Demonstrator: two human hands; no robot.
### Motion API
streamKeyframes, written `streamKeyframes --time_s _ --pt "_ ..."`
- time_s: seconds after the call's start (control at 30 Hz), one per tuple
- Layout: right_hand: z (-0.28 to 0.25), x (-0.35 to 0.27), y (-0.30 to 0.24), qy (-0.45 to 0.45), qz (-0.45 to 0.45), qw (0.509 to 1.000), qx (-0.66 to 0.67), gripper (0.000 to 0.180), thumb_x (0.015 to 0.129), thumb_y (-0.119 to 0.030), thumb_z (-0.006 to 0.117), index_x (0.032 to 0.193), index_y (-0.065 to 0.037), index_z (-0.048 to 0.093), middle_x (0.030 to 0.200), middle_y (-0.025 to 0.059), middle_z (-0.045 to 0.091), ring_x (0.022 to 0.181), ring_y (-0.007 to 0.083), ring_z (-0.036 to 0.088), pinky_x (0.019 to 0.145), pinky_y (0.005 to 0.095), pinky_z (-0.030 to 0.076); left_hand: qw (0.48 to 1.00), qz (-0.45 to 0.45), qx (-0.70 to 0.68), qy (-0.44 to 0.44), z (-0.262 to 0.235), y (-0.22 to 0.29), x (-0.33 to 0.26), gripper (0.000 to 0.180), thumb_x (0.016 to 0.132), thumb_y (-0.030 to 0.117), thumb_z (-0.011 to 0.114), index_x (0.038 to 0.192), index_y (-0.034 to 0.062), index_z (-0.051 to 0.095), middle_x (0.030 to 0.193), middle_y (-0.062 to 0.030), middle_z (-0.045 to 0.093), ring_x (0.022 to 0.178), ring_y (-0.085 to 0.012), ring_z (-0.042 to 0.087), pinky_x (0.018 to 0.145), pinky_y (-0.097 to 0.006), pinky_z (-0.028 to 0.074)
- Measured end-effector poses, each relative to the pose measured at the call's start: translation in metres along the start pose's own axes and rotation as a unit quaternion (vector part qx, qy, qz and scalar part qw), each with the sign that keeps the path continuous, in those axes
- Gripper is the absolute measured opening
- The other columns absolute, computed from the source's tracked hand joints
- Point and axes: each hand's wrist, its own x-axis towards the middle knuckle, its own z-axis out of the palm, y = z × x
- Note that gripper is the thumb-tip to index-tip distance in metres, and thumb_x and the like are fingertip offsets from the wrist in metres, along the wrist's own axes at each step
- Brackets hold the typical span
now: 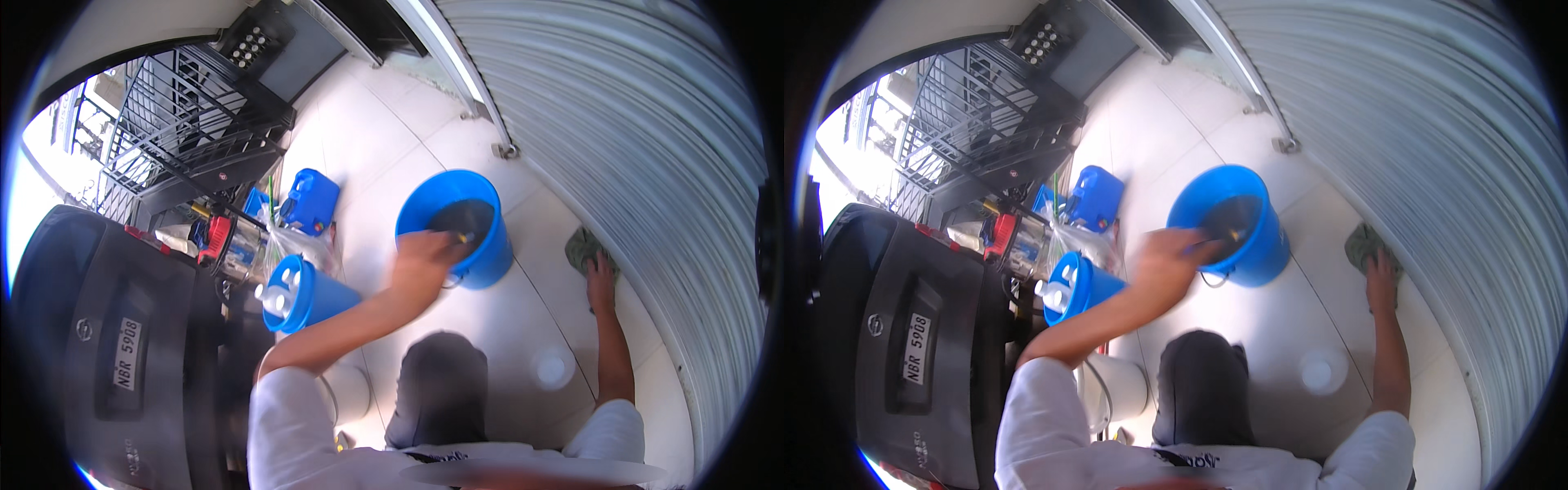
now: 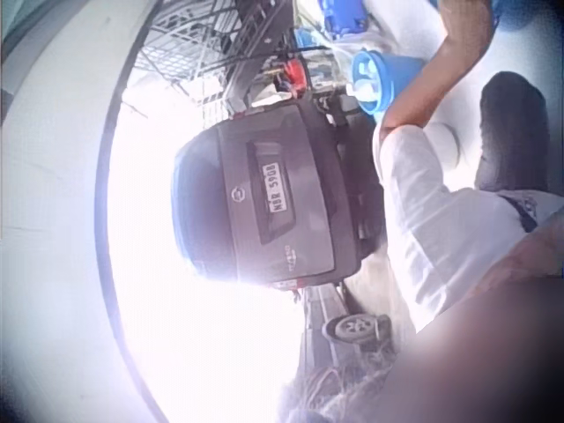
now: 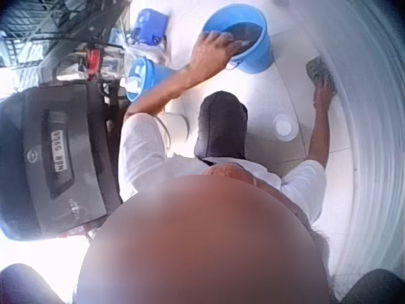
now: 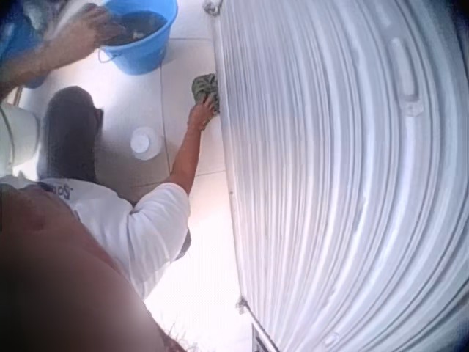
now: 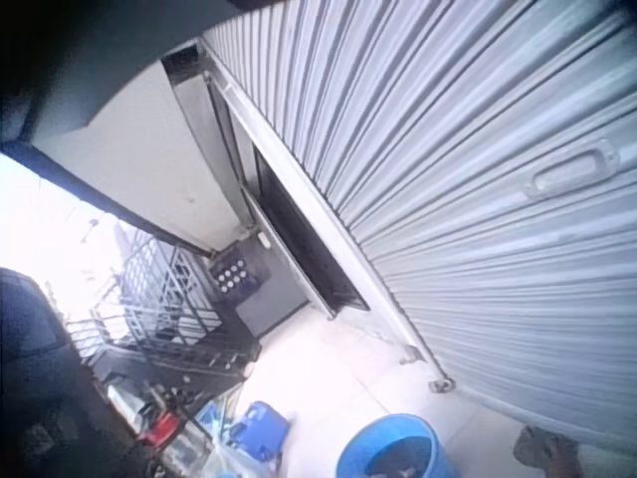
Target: The person kneels on a tiled floor and wipes the surface near a metal shutter door using a cloth and a sponge. They repeatedly dip the cloth into a blue bucket of water, wring it out, and scrub the floor and door threshold. A white bottle is also handled and placed on the floor.
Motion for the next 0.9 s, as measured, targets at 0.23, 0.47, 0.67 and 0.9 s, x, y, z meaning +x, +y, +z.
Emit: streamKeyframes --time_s 0.23,0.47,0.67,0.9 --pt "-0.018 0.004 -0.011 -0.089 0.004 0.996 0.026 0.054 0.08 -0.012 0.061 0.131 -0.01 0.044 0.142 0.0191 0.029 0.13 0.0358 0.028 0.106 0.0501 0.023 0.882 0.189 0.214 -0.376 0.194 0.046 0.044 0.04 0.087 0.025 0.048 0.123 0.0098 0.054 0.138 -0.0134 0.04 0.129 -0.0341 0.033 0.106 -0.058 0.016" --pt "-0.012 0.012 -0.015 -0.072 -0.007 0.997 -0.001 0.054 0.08 -0.011 0.061 0.131 -0.01 0.043 0.142 0.0182 0.029 0.13 0.0355 0.029 0.106 0.0507 0.023 0.647 0.331 0.575 -0.377 0.232 0.021 0.031 0.044 0.071 0.014 0.071 0.11 -0.0025 0.061 0.117 -0.0209 0.054 0.112 -0.0422 0.047 0.093 -0.062 0.034" --pt "-0.01 0.009 -0.01 -0.073 0.007 0.997 0.02 0.053 0.079 -0.01 0.06 0.129 -0.011 0.044 0.141 0.0165 0.03 0.129 0.0341 0.03 0.105 0.0503 0.024 0.74 0.262 0.472 -0.402 0.272 -0.021 0.047 0.051 0.07 0.009 0.07 0.119 -0.0029 0.056 0.128 -0.0213 0.048 0.121 -0.0434 0.04 0.095 -0.066 0.029" --pt "-0.01 0.01 -0.004 -0.075 -0.01 0.996 0.045 0.049 0.081 -0.012 0.058 0.129 -0.011 0.046 0.14 0.0161 0.031 0.128 0.0336 0.03 0.104 0.0505 0.025 0.774 0.141 0.376 -0.489 0.308 -0.081 0.078 0.045 0.086 0.024 0.049 0.125 0.0011 0.052 0.135 -0.0209 0.042 0.127 -0.0439 0.033 0.103 -0.065 0.013"
